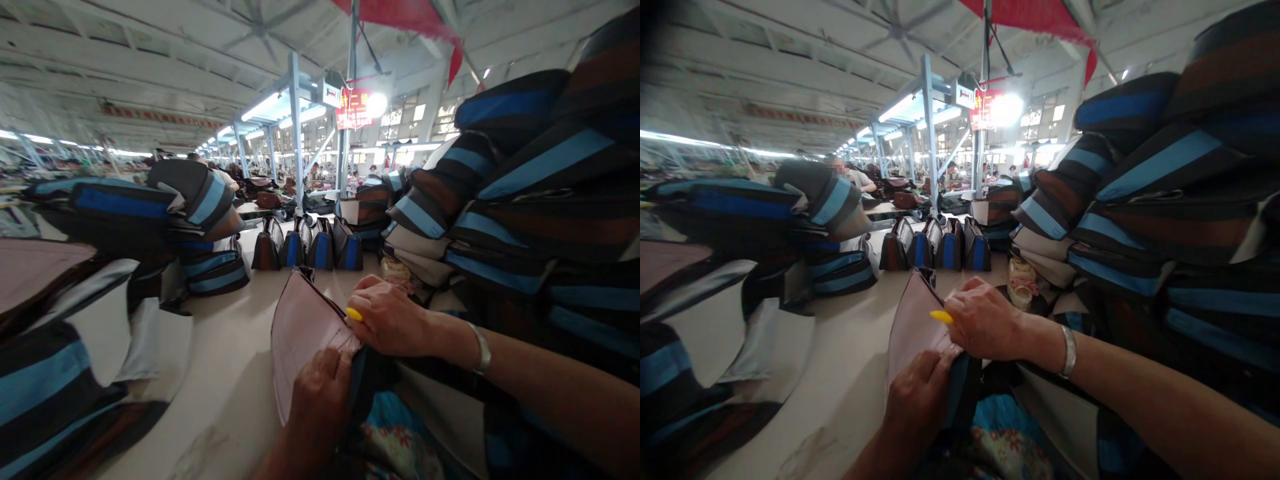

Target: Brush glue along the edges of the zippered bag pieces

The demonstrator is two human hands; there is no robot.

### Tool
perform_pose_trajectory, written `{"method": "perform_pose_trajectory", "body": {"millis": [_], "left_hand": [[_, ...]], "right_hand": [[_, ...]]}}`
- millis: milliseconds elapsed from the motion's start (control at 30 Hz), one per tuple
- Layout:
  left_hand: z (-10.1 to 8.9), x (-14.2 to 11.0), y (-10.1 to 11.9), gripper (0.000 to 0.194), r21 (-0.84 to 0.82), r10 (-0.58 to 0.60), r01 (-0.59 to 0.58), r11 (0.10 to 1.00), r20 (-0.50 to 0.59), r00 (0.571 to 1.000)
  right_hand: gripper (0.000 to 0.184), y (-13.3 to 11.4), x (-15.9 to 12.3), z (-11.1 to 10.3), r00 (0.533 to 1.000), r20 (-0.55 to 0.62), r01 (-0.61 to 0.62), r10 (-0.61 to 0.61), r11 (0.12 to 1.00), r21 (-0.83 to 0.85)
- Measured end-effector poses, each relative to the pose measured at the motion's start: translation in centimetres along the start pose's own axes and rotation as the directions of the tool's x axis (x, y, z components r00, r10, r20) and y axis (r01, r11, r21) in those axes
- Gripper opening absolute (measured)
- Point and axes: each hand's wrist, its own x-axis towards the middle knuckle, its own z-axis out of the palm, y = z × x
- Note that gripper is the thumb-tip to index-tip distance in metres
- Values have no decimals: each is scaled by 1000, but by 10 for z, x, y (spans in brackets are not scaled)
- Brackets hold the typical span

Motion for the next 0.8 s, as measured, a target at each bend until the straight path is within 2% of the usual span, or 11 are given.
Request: {"method": "perform_pose_trajectory", "body": {"millis": [100,200,267,300,367,433,467,500,567,667,800], "left_hand": [[0,-1,0,28,-5,1,-1,1000,6,1000],[-3,-3,-2,27,-12,31,-31,999,-14,999],[-8,-4,-7,25,-20,46,-47,999,-50,998],[-11,-4,-10,24,-27,44,-46,999,-70,997],[-19,-3,-21,24,-61,6,-12,998,-106,994],[-28,-1,-33,23,-146,-72,53,988,-126,989],[-33,0,-38,22,-199,-124,99,975,-117,985],[-36,1,-43,22,-248,-180,151,957,-97,979],[-39,1,-51,21,-320,-292,262,911,-49,955],[-40,-5,-57,16,-317,-405,374,872,-37,913],[-49,-18,-51,17,-227,-391,370,901,-56,919]], "right_hand": [[20,0,1,5,994,-89,-52,56,998,44],[22,7,1,11,999,-37,-29,31,997,71],[21,16,-2,11,985,-84,-143,149,986,82],[19,20,-5,9,946,-158,-256,282,952,169],[15,23,-11,1,750,-253,-405,612,726,555],[16,17,-20,-4,558,-87,-293,825,294,910],[17,11,-24,-3,531,43,-202,846,77,976],[18,3,-28,0,548,160,-136,821,-101,986],[20,-16,-32,12,624,299,-92,722,-312,946],[18,-39,-28,34,705,313,-9,636,-434,901],[15,-54,-14,46,740,300,114,602,-552,826]]}}
